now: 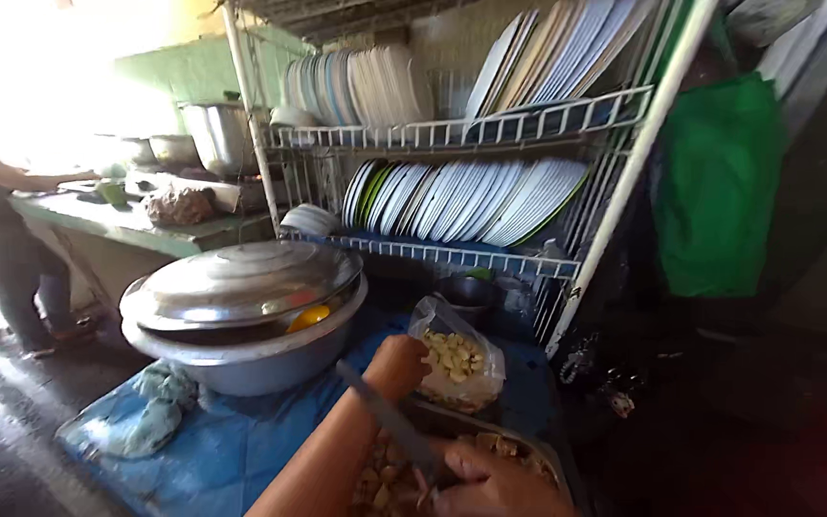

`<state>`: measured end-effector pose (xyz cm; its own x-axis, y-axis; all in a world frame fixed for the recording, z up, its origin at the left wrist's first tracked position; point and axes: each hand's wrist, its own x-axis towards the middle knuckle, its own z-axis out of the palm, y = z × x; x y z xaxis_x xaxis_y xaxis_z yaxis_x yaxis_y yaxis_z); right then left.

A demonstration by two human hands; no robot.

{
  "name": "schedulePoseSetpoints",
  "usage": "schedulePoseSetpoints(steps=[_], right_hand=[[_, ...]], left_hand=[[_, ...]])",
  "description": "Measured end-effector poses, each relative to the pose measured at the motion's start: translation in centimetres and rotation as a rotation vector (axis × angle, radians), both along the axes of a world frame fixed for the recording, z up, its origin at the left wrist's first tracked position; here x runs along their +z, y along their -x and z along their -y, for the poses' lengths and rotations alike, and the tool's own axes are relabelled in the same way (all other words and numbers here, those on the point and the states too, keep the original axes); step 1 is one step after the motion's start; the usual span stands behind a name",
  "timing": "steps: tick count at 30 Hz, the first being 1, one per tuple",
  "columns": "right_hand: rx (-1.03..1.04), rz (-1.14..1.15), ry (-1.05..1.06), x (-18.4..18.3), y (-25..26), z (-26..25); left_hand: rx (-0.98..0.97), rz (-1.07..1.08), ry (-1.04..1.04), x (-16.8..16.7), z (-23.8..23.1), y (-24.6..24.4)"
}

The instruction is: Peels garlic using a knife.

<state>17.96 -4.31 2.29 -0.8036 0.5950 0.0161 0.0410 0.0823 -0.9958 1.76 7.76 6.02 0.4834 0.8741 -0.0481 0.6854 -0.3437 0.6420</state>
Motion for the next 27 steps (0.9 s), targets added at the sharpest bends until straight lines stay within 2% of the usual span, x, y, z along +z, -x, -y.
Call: schedulePoseSetpoints(steps=[3,7,10,12,16,19,23,27], right_hand=[[-0.166,0.104,0.065,-0.2,-0.3,-0.3],[-0.478,0.486,0.22,-0.5,0.5,-1.2],[-0.477,0.734,0.298,-1.8,1.6,-2.1],[-0.488,0.805,0.308,-2.8,2.0,-2.5],[-0.518,0.866,0.328,-3.4,2.4,-3.2],[-0.538,0.867,0.33,-3.6,2.8,-3.3],[-0.546,0.883,0.312,-3.5,2.8,-2.9],[-0.495,0.794,0.222,-2.1,1.8,-2.0]], left_hand=[[0.004,-0.196,-0.062,-2.2,1.7,2.9],[0.046,-0.293,0.031,-4.8,3.3,5.4],[-0.019,-0.273,-0.014,-6.5,3.5,5.3],[-0.1,-0.374,0.01,-7.0,3.7,4.5],[-0.133,-0.547,0.138,-6.4,4.5,3.7],[-0.143,-0.502,0.114,-6.7,4.2,4.3],[-0.059,-0.394,-0.018,-6.7,3.9,4.4],[-0.058,-0.497,0.07,-6.1,4.9,3.4]])
